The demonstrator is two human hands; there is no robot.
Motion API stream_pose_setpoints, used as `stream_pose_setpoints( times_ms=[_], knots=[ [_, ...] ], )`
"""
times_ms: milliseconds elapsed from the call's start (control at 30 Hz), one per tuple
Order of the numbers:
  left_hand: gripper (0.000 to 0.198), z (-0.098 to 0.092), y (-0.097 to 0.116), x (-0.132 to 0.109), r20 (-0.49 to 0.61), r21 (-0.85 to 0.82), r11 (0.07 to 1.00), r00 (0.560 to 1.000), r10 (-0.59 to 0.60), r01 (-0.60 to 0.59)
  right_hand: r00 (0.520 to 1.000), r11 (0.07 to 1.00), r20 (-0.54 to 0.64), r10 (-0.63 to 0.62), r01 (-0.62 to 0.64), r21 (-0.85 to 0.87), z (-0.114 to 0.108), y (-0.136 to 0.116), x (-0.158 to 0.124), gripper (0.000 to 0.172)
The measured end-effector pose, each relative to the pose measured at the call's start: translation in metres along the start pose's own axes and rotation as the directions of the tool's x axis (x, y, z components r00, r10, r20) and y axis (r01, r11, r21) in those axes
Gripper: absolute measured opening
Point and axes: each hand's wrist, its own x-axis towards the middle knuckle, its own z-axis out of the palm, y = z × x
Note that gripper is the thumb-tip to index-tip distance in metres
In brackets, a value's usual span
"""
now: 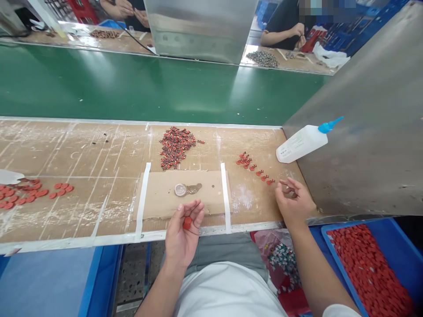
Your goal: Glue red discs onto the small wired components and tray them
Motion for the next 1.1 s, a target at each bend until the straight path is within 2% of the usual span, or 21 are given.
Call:
stream_pose_setpoints(
  times_ms=[100,167,200,267,333,433,500,600,800,933,1000,1100],
  knots=[
    [0.034,0.008,0.001,0.0,0.116,-0.075,0.993,0.989,-0.087,0.096,0.996,0.984,-0.065,-0.059,0.069,0.167,-0.012,-0.029,-0.01,0.029],
    [0.042,0.015,0.001,0.0,0.197,-0.121,0.976,0.968,-0.154,0.18,0.984,0.909,0.017,-0.175,0.155,0.387,-0.021,-0.059,-0.017,0.029],
    [0.045,0.018,0.001,-0.001,0.233,-0.138,0.966,0.955,-0.183,0.219,0.957,0.847,0.099,-0.273,0.19,0.497,-0.025,-0.076,-0.02,0.033],
    [0.049,0.023,0.0,-0.001,0.287,-0.157,0.951,0.934,-0.214,0.267,0.84,0.729,0.218,-0.497,0.268,0.63,-0.03,-0.109,-0.023,0.039],
    [0.051,0.026,-0.001,-0.003,0.319,-0.155,0.945,0.92,-0.228,0.288,0.732,0.626,0.245,-0.636,0.304,0.718,-0.028,-0.136,-0.025,0.044],
    [0.052,0.028,-0.001,-0.004,0.334,-0.139,0.944,0.911,-0.241,0.3,0.61,0.508,0.243,-0.755,0.308,0.805,-0.018,-0.158,-0.026,0.045],
    [0.051,0.027,-0.001,-0.005,0.331,-0.135,0.946,0.914,-0.236,0.293,0.557,0.465,0.238,-0.796,0.311,0.829,-0.011,-0.162,-0.027,0.045],
    [0.046,0.025,-0.002,-0.004,0.313,-0.136,0.954,0.925,-0.213,0.266,0.531,0.441,0.229,-0.816,0.315,0.84,-0.005,-0.162,-0.03,0.045],
    [0.04,0.024,-0.006,-0.006,0.252,-0.08,0.975,0.951,-0.181,0.207,0.546,0.4,0.199,-0.814,0.278,0.874,-0.005,-0.166,-0.03,0.044],
    [0.034,0.024,-0.01,-0.007,0.209,-0.098,0.974,0.961,-0.179,0.203,0.54,0.369,0.186,-0.821,0.253,0.894,-0.007,-0.17,-0.025,0.033],
    [0.032,0.023,-0.011,-0.006,0.226,-0.151,0.964,0.957,-0.184,0.221,0.523,0.329,0.145,-0.84,0.28,0.902,-0.011,-0.168,-0.022,0.03],
    [0.029,0.019,-0.01,-0.007,0.283,-0.179,0.949,0.937,-0.204,0.261,0.514,0.272,0.033,-0.857,0.397,0.877,-0.019,-0.161,-0.018,0.039]
  ],
)
